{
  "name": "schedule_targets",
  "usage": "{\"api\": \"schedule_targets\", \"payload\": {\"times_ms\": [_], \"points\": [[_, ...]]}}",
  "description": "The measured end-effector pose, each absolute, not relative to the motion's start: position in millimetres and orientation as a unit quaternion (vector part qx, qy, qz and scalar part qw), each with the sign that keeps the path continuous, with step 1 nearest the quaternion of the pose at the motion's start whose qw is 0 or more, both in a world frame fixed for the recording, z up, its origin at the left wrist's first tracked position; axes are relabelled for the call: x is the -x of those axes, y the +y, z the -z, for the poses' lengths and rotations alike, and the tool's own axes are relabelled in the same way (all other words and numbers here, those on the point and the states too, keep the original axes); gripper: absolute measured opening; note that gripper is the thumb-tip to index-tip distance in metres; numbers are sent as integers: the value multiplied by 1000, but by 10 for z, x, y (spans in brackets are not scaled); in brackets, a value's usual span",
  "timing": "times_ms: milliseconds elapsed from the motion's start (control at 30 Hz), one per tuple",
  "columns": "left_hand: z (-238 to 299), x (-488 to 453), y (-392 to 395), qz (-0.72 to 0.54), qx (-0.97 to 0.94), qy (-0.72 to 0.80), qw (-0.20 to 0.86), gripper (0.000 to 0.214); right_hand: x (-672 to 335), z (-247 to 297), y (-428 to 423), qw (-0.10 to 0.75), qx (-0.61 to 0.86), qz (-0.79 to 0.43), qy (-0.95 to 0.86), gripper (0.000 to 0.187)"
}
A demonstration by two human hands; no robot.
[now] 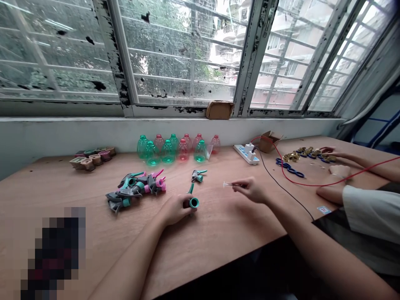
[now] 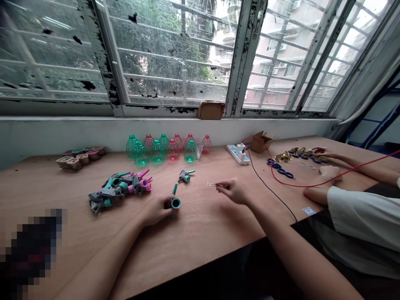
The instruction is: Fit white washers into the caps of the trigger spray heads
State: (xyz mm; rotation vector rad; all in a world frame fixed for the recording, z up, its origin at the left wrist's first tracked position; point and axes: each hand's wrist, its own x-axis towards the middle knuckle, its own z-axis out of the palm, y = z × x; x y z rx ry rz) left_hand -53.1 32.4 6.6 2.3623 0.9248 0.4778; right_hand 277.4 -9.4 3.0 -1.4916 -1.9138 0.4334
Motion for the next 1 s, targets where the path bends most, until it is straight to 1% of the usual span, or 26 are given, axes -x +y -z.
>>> {"api": "schedule_targets", "payload": {"times_ms": [100, 233, 300, 367, 467, 567, 700, 833, 1000], "points": [[-76, 528, 321, -177, -882, 344, 268, 18, -3260, -174, -85, 264, 630, -146, -715, 35], [-85, 528, 323, -171, -885, 343, 262, 19, -3686, -293, -61, 130, 703, -53, -697, 27], [-87, 530, 324, -169, -887, 341, 261, 19, -3782, -305, -33, 81, 715, -13, -694, 23], [-88, 531, 325, -168, -888, 339, 260, 19, -3813, -300, 0, 50, 718, 12, -695, 21], [-88, 531, 325, -168, -889, 337, 261, 19, -3789, -291, 42, 28, 726, 20, -687, 21], [-89, 527, 324, -169, -887, 338, 267, 18, -3744, -300, 72, 29, 730, 14, -682, 20], [-83, 522, 322, -171, -885, 341, 267, 17, -3668, -342, 124, 53, 733, 19, -678, 21], [-71, 528, 318, -174, -891, 343, 240, 16, -3384, -333, 218, 110, 721, 18, -684, 28], [-80, 553, 320, -181, -898, 365, 167, 14, -2607, -152, 377, 215, 675, -63, -703, 36]]}}
